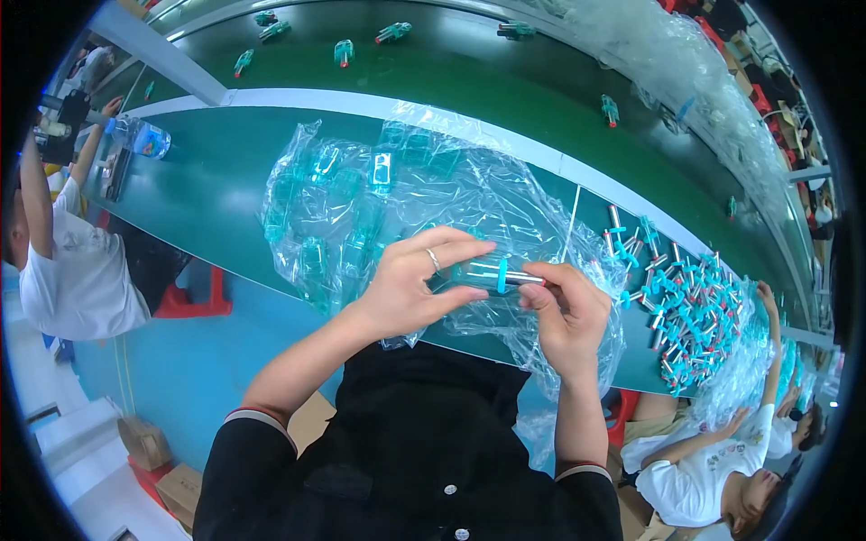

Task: The person assembles small internal components into a plastic housing by hand on a factory production line.

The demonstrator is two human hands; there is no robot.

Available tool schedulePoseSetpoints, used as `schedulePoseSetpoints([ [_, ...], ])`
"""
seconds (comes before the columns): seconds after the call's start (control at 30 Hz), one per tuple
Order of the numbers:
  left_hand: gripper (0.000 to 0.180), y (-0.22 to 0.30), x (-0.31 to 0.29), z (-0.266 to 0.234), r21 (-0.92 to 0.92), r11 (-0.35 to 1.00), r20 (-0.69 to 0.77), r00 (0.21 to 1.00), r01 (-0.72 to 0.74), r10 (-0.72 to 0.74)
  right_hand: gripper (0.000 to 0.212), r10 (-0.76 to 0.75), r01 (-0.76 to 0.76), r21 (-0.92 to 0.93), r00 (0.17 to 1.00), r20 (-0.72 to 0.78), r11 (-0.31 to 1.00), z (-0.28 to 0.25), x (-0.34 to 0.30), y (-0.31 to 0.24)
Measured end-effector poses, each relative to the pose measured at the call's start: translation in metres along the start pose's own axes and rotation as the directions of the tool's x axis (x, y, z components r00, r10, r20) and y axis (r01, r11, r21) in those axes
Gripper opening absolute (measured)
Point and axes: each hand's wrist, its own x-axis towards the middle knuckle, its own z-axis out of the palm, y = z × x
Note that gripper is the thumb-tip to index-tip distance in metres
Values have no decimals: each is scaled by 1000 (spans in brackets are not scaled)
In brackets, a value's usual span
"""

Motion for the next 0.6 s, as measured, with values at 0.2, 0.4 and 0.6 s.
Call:
schedulePoseSetpoints([
  [0.2,54,-2,2,9,-15,997,-36,996,-78,77,13,141,-138,60,989,-54,989,1,-7,0],
  [0.4,57,0,-1,11,27,988,-59,986,-154,155,13,-110,105,-278,994,-4,955,-9,-3,-15],
  [0.6,57,7,1,8,55,979,-33,980,-195,197,17,-112,128,-247,991,75,961,-16,1,-23],
])
